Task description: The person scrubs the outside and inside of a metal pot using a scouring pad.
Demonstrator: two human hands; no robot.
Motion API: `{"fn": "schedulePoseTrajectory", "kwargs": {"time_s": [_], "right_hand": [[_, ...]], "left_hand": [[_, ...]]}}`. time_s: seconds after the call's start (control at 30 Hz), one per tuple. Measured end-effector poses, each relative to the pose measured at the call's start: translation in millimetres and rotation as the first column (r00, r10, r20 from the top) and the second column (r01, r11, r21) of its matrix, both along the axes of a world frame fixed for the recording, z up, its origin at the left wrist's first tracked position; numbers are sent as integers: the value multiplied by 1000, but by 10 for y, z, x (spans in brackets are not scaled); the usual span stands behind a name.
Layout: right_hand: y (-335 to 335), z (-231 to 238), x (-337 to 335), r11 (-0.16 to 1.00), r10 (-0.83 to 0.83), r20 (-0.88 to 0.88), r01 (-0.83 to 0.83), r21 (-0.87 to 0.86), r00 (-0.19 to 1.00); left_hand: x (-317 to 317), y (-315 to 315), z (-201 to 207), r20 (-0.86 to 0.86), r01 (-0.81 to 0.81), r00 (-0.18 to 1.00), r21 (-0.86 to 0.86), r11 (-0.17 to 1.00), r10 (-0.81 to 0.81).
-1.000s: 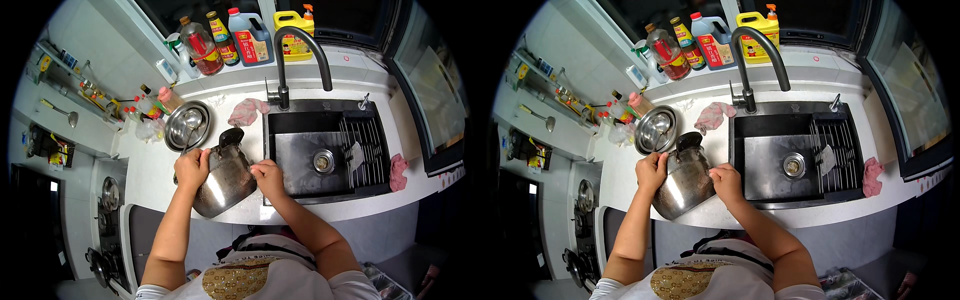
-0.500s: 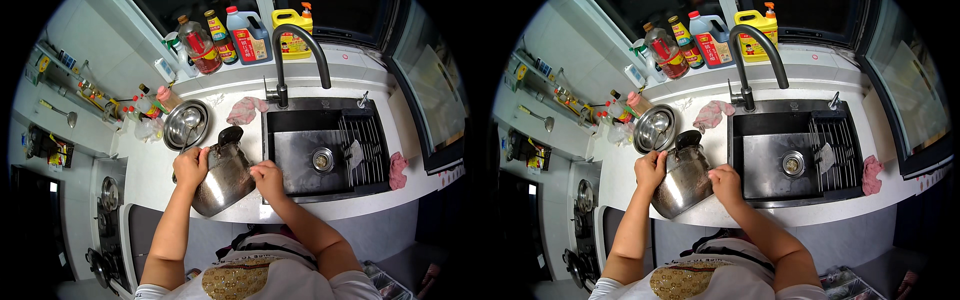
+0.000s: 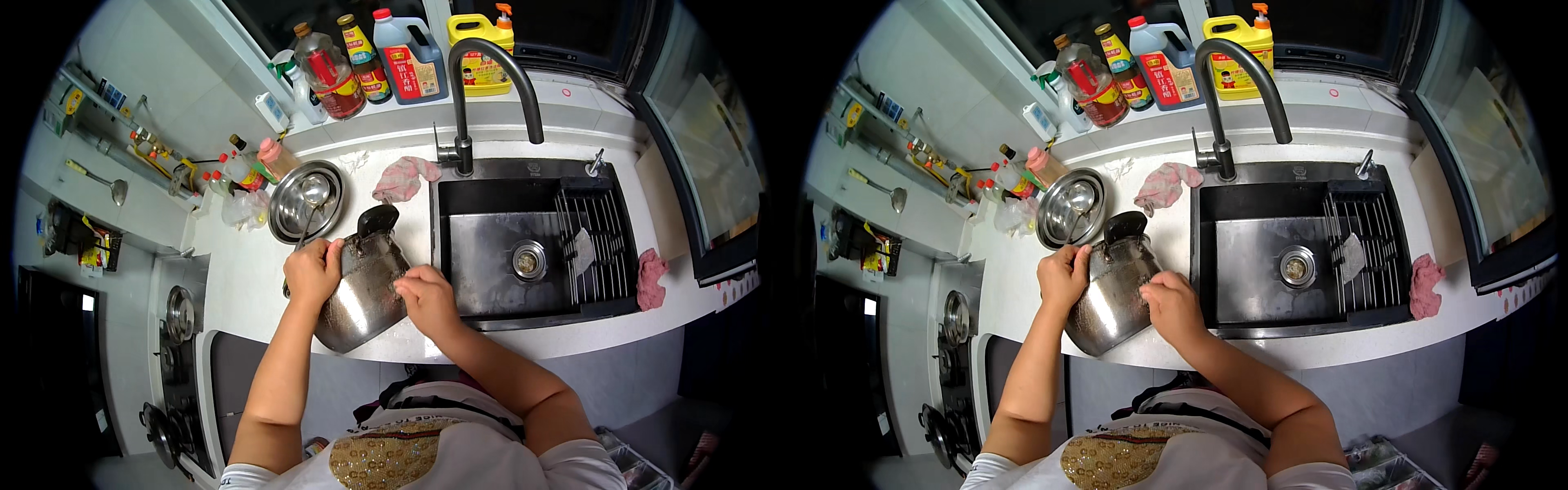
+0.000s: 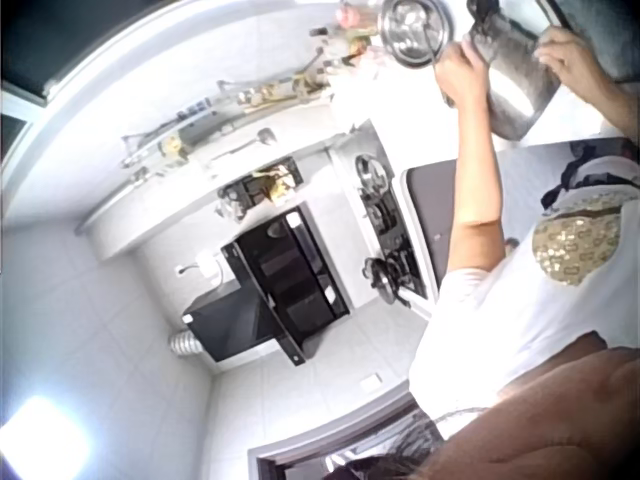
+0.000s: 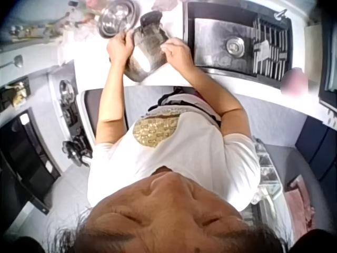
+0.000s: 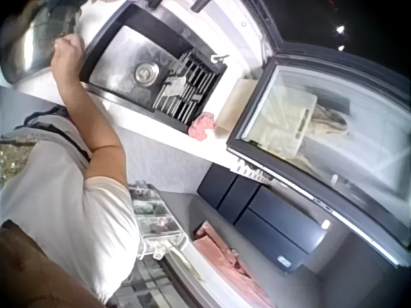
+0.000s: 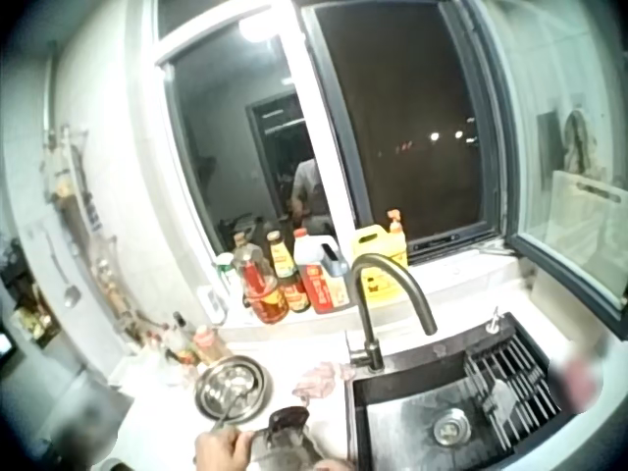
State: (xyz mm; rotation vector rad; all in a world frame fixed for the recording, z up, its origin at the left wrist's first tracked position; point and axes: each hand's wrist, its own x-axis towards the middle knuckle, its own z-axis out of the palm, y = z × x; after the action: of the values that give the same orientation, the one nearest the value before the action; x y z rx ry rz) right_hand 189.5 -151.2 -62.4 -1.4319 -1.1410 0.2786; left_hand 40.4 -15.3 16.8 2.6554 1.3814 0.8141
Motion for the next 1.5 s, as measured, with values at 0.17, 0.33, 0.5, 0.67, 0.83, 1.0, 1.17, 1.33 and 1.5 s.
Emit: {"fn": "schedulePoseTrajectory", "kwargs": {"time_s": [0.17, 0.33, 0.5, 0.67, 0.83, 1.0, 1.17, 1.33, 1.5], "right_hand": [[92, -74, 111, 995, -31, -1, 31, -99, 1000], [43, -43, 61, 999, -1, -11, 1, -48, 1000], [72, -30, 46, 998, -26, 24, 28, -53, 999], [165, -42, 73, 996, -26, -43, 22, -92, 999], [-7, 16, -22, 998, 35, -45, -37, -53, 998], [206, -41, 118, 993, -48, -115, 35, -113, 992], [-101, 226, -173, 993, 91, 68, -96, 65, 994], [133, 137, -7, 999, -31, 17, 32, -34, 999], [-61, 236, -163, 998, 44, 136, -50, 42, 990]], "left_hand": [[33, 23, 35, -5, -9, 1000, -4, 1000, 9], [48, 39, 15, 18, 19, 1000, -8, 1000, -19], [20, 22, 19, 14, 15, 1000, 12, 1000, -16], [49, 55, 37, 30, 20, 999, 9, 1000, -20], [8, 40, 35, 17, 4, 1000, -7, 1000, -4], [58, 49, 56, 40, 40, 998, 10, 999, -41], [31, 28, 46, 18, 24, 1000, 8, 1000, -24], [61, 16, 60, 12, 2, 1000, -7, 1000, -2], [34, 21, 62, 12, -5, 1000, -15, 1000, 6]]}}
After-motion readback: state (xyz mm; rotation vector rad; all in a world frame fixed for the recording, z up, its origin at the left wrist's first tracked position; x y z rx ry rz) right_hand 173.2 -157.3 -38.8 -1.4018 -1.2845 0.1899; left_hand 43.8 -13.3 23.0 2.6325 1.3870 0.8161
